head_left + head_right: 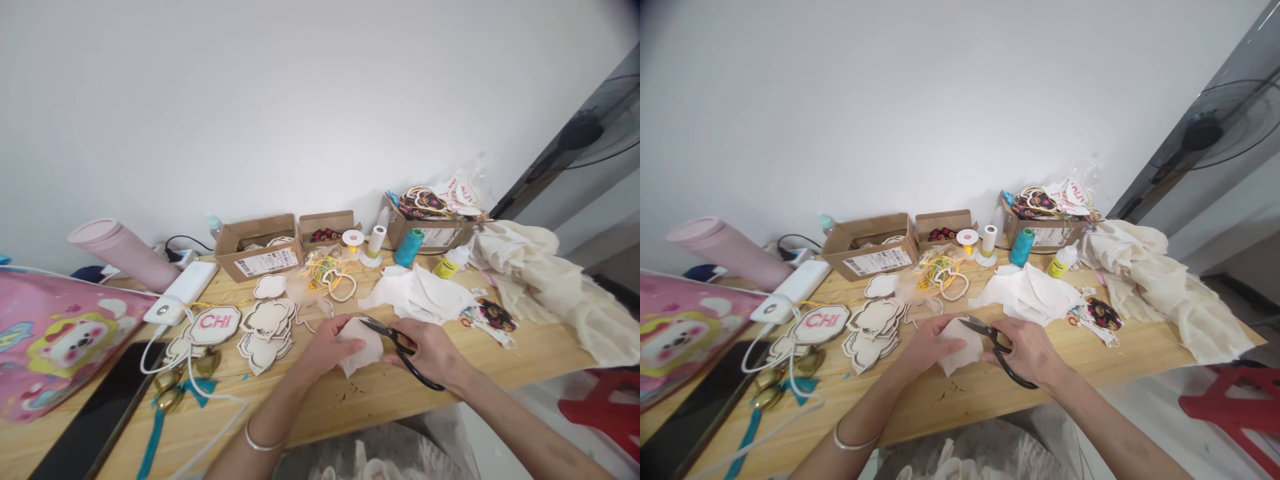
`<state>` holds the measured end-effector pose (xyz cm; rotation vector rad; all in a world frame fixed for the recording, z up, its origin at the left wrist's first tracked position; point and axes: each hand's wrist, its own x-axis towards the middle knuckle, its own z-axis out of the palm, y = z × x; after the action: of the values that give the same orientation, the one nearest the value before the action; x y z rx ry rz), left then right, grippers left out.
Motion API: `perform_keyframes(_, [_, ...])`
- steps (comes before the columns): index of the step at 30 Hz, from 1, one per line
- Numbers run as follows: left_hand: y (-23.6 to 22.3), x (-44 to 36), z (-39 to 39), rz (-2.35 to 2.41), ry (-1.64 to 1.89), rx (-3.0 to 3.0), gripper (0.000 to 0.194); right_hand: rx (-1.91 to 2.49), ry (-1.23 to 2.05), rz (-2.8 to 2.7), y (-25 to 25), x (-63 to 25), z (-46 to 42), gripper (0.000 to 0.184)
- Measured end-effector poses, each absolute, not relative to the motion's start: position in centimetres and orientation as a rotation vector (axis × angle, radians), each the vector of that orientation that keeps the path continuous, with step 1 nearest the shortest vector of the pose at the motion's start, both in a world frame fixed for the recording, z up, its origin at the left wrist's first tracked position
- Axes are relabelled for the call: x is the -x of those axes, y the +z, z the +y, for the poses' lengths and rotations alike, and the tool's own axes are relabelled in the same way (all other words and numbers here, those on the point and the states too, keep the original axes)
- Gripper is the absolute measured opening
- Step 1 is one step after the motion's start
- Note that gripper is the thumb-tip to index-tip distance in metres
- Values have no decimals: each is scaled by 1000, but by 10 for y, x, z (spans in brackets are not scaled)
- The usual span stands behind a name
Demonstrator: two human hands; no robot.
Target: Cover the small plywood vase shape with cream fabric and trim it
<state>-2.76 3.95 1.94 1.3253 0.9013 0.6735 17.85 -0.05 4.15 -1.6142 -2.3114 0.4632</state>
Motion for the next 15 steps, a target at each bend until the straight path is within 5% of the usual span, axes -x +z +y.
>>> perform_keyframes(15, [22, 28, 38, 889, 597, -1385, 32, 1493, 333, -2497, 39, -187, 11, 43])
